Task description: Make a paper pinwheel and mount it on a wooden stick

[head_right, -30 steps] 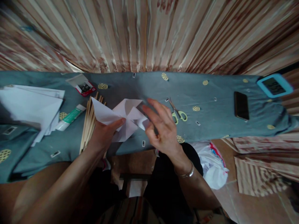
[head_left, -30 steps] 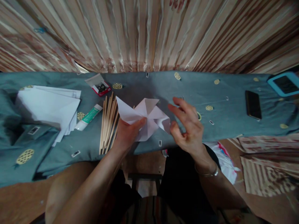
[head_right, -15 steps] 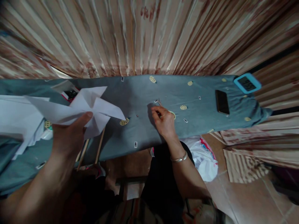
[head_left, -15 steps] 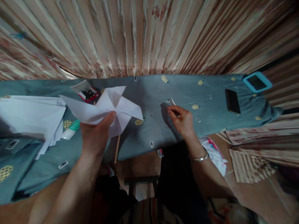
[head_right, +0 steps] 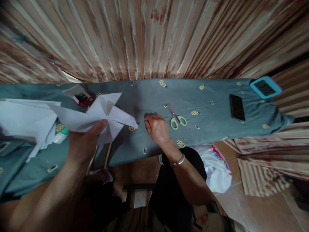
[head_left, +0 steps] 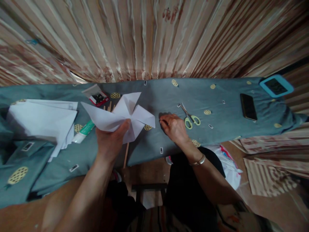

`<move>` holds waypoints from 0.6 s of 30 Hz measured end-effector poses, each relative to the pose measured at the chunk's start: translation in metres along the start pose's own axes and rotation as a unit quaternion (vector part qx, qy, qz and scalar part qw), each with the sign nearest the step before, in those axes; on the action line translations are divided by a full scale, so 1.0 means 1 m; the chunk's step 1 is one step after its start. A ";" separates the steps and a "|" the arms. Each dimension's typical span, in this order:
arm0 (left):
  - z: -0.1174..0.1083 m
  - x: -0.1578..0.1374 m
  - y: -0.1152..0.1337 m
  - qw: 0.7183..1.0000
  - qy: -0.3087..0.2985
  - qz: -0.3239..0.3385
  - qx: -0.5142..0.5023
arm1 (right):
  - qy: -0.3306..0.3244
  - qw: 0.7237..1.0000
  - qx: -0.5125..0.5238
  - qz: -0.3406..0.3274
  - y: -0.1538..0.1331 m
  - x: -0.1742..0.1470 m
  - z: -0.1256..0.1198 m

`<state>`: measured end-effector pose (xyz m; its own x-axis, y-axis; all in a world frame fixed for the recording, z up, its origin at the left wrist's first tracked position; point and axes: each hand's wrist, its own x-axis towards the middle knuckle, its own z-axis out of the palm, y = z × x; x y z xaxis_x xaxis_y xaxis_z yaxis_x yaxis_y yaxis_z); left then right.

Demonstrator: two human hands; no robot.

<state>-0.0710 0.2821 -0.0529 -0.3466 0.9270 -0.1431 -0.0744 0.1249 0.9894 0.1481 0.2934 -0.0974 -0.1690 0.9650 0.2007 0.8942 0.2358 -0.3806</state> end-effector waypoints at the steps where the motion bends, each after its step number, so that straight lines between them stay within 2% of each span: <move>1: 0.000 -0.001 0.001 1.000 -0.006 -0.005 0.001 | -0.003 1.000 -0.014 -0.014 0.000 0.000 0.002; 5: 0.001 -0.004 0.002 1.000 -0.002 -0.014 0.000 | 0.019 0.998 -0.015 -0.049 0.002 -0.004 0.004; 8: 0.000 -0.003 0.000 1.000 -0.017 -0.012 -0.015 | 0.055 0.995 0.078 -0.030 0.003 -0.007 -0.005; 10: 0.000 -0.003 -0.002 1.000 -0.021 -0.007 -0.011 | 0.087 0.980 0.178 0.021 -0.002 -0.009 -0.017; 12: 0.002 -0.004 -0.004 1.000 -0.022 0.002 0.004 | 0.121 0.952 0.273 0.073 -0.013 -0.012 -0.031; 15: 0.005 -0.007 -0.005 0.999 -0.035 0.013 0.032 | 0.129 0.922 0.355 0.081 -0.035 -0.016 -0.045; 18: 0.007 -0.010 -0.004 0.997 -0.050 0.005 0.059 | 0.107 0.918 0.377 0.066 -0.054 -0.019 -0.048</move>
<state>-0.0607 0.2749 -0.0555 -0.2522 0.9580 -0.1363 0.0404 0.1511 0.9877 0.1233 0.2566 -0.0375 0.0773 0.9654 0.2491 0.3465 0.2083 -0.9146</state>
